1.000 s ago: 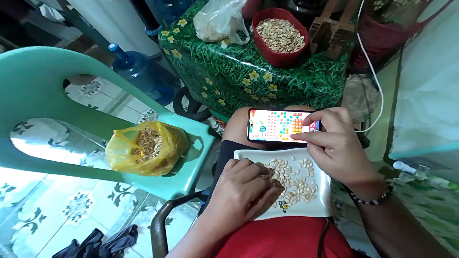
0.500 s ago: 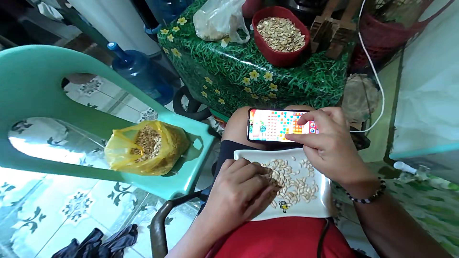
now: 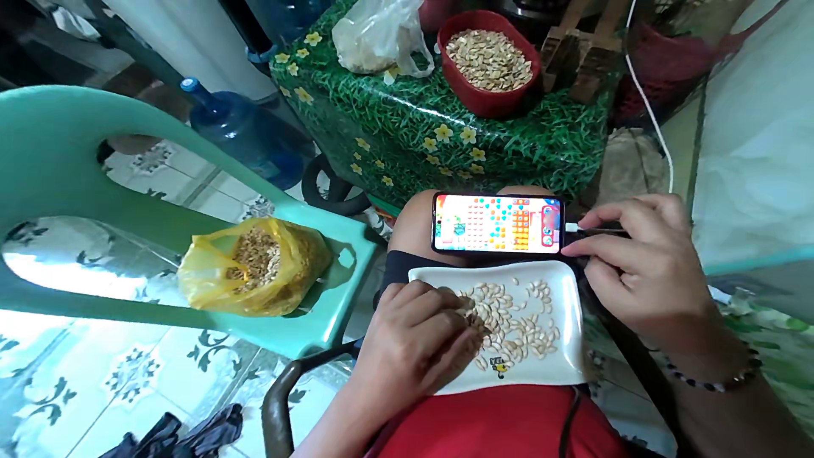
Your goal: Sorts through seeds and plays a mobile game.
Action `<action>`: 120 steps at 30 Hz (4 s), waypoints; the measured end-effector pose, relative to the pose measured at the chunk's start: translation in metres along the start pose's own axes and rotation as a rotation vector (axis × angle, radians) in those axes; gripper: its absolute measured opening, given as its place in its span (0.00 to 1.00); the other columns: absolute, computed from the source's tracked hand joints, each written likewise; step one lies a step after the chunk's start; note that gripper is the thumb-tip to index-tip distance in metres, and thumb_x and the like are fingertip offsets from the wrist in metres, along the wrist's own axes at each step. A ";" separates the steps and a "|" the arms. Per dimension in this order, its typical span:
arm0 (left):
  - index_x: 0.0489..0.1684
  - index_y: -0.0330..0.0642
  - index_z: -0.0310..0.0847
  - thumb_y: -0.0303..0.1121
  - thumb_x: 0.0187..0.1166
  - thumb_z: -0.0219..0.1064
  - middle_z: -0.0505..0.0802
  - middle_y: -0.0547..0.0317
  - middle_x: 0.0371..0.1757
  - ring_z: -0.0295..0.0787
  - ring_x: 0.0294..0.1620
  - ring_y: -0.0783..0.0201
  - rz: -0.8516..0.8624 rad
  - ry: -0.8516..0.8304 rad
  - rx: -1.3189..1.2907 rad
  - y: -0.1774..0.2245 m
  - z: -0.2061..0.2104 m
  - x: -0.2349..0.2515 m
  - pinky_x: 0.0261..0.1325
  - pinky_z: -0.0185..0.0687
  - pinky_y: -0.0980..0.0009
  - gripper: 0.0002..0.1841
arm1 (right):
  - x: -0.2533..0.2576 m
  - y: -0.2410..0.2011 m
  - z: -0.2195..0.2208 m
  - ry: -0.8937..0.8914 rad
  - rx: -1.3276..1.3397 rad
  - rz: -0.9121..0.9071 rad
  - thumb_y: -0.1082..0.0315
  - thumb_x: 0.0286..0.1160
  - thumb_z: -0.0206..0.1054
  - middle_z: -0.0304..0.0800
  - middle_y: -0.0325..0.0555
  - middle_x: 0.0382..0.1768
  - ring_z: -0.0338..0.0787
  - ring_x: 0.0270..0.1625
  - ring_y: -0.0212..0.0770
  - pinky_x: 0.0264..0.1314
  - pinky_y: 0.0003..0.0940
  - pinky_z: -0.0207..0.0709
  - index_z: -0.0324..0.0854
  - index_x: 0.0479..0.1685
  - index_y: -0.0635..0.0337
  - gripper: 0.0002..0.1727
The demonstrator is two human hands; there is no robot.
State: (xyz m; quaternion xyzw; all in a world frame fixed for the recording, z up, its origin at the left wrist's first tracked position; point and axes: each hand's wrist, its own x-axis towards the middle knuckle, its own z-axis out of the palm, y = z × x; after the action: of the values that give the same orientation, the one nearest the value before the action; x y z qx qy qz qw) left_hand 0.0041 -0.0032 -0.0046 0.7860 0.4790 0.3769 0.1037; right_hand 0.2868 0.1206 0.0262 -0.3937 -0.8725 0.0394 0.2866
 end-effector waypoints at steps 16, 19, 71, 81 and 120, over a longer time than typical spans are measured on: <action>0.42 0.48 0.92 0.39 0.84 0.65 0.95 0.60 0.51 0.87 0.55 0.63 -0.005 -0.022 0.033 0.000 -0.003 0.000 0.59 0.75 0.62 0.10 | -0.030 -0.019 -0.010 -0.338 0.063 -0.207 0.56 0.78 0.62 0.91 0.39 0.60 0.85 0.67 0.51 0.65 0.55 0.77 0.92 0.59 0.43 0.18; 0.44 0.49 0.93 0.39 0.84 0.65 0.95 0.61 0.51 0.87 0.56 0.63 -0.014 -0.034 0.044 -0.001 -0.004 0.000 0.59 0.76 0.61 0.10 | -0.031 -0.020 -0.012 -0.374 0.046 -0.215 0.53 0.74 0.66 0.90 0.41 0.65 0.85 0.70 0.53 0.67 0.57 0.78 0.90 0.63 0.44 0.20; 0.84 0.31 0.63 0.21 0.80 0.59 0.95 0.61 0.37 0.93 0.32 0.70 -0.696 0.196 -0.809 -0.005 0.009 -0.039 0.40 0.92 0.74 0.29 | -0.024 -0.061 0.037 -0.318 0.380 -0.426 0.74 0.82 0.61 0.94 0.47 0.51 0.91 0.51 0.44 0.50 0.34 0.85 0.93 0.45 0.56 0.12; 0.84 0.30 0.62 0.20 0.80 0.59 0.96 0.60 0.40 0.94 0.35 0.70 -0.690 0.207 -0.822 -0.005 0.010 -0.038 0.42 0.92 0.73 0.29 | -0.028 -0.044 0.023 -0.285 0.362 -0.369 0.73 0.83 0.60 0.96 0.45 0.54 0.93 0.52 0.41 0.55 0.31 0.86 0.94 0.47 0.54 0.14; 0.84 0.30 0.63 0.21 0.80 0.60 0.96 0.60 0.40 0.94 0.35 0.70 -0.698 0.198 -0.801 -0.004 0.009 -0.037 0.41 0.92 0.73 0.30 | -0.032 -0.045 0.028 -0.286 0.379 -0.312 0.71 0.81 0.61 0.92 0.44 0.41 0.90 0.46 0.41 0.49 0.32 0.84 0.93 0.48 0.54 0.12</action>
State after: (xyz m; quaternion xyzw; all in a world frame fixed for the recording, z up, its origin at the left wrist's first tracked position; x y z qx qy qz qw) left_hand -0.0021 -0.0299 -0.0313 0.4400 0.5377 0.5454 0.4688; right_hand 0.2587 0.0715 0.0010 -0.1845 -0.9312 0.2126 0.2317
